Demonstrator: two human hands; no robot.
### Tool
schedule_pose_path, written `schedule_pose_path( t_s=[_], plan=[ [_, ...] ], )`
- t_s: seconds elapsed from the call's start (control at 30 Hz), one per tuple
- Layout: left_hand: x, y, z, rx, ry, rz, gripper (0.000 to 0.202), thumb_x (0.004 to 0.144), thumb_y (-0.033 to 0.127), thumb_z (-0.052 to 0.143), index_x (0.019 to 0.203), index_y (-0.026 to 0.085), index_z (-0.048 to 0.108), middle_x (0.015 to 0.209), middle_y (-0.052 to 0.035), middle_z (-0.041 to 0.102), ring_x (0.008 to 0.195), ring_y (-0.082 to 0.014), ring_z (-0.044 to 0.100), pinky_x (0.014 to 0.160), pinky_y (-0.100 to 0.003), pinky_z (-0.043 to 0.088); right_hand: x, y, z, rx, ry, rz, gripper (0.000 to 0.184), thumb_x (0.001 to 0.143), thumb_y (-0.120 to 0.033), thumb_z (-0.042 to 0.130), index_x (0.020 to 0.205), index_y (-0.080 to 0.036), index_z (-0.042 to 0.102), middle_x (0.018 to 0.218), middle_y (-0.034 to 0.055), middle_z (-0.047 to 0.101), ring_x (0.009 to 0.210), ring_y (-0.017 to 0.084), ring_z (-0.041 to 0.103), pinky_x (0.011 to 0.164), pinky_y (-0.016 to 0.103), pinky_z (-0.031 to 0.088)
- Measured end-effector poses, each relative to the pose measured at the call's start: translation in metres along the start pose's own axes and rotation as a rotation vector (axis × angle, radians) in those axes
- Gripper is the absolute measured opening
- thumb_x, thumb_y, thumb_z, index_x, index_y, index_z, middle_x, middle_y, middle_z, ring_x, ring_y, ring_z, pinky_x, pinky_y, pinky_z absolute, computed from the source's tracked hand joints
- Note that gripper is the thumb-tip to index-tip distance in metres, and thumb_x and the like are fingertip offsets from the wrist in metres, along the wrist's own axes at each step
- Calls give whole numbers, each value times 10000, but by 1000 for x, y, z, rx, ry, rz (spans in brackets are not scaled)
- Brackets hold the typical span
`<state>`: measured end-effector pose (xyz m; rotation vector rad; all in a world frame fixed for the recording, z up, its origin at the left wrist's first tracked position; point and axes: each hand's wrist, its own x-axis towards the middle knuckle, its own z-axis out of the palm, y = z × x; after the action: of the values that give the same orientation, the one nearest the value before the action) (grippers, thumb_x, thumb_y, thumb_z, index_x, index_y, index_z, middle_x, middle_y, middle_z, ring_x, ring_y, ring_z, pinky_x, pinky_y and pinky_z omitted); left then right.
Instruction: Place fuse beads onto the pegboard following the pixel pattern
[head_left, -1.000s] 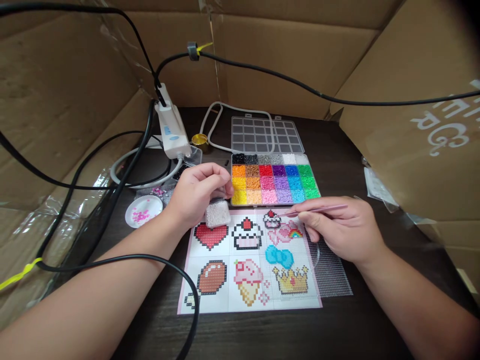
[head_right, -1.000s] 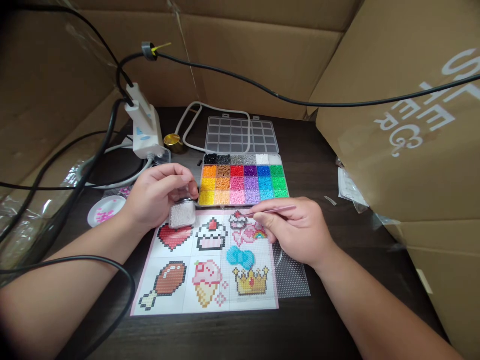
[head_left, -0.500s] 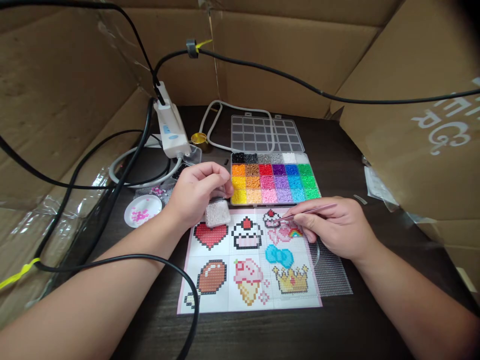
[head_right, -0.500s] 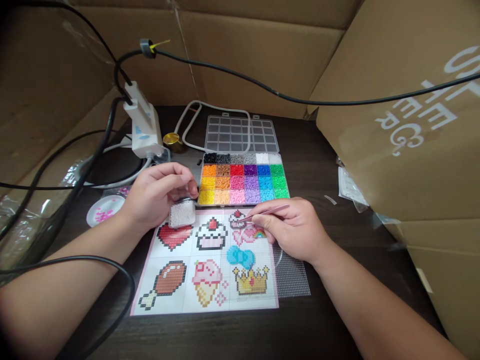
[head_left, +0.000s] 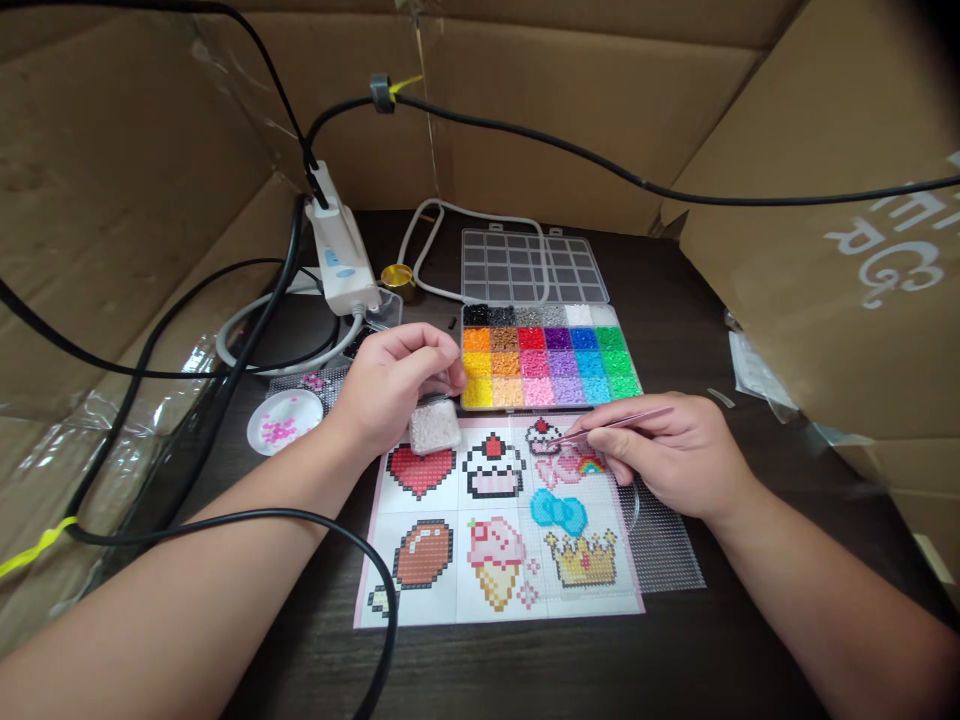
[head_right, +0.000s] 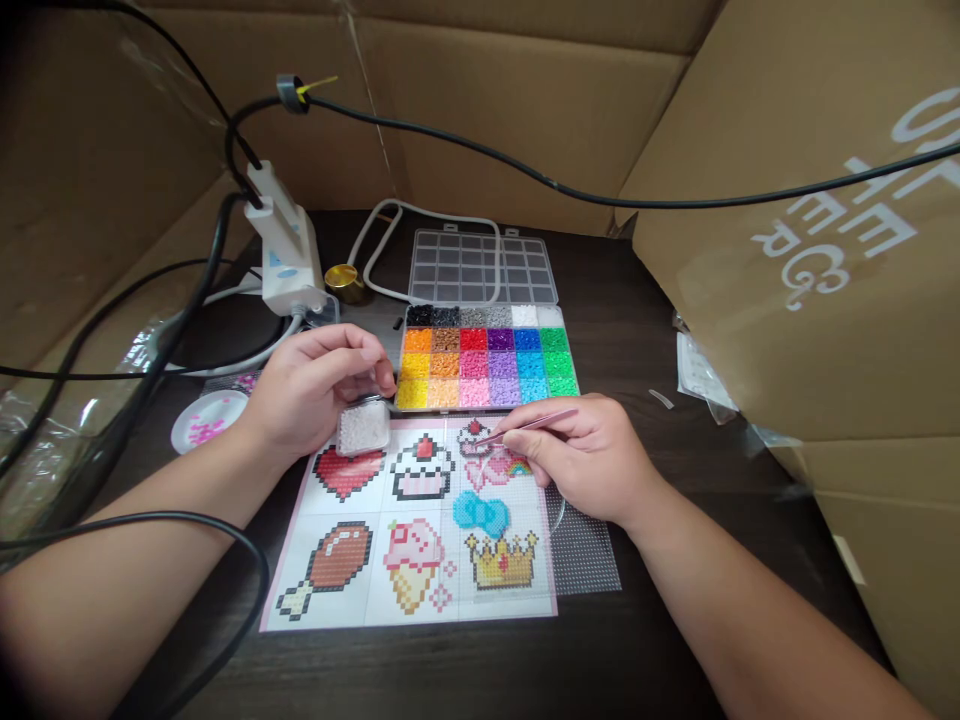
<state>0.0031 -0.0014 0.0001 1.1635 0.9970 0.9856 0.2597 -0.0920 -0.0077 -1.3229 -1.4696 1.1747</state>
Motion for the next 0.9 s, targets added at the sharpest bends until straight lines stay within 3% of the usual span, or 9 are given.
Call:
schedule_pose_path(
  t_s=[0.43,0.73,0.9],
  plan=[
    [-1,0,0,-2,3,0,68,736,180,670,672,175,646,616,-11,682,573,-122,637,562,-219,502,-3,1,-1,5,25,-19,135,869,-236,721,894,-134,807,485,-2,610,425,78,547,445,173,474],
    [1,0,1,30,18,7,63,736,189,661,673,181,660,615,-16,681,573,-127,639,558,-225,511,8,-6,6,-70,333,-122,116,875,-216,708,897,-150,802,514,-11,612,438,73,543,445,179,470],
    [1,0,1,53,20,25,75,735,177,651,661,180,663,612,-15,683,564,-121,639,549,-217,508,14,-3,11,-67,363,-98,121,855,-232,719,868,-140,797,537,-1,625,444,85,566,446,194,479]
  ],
)
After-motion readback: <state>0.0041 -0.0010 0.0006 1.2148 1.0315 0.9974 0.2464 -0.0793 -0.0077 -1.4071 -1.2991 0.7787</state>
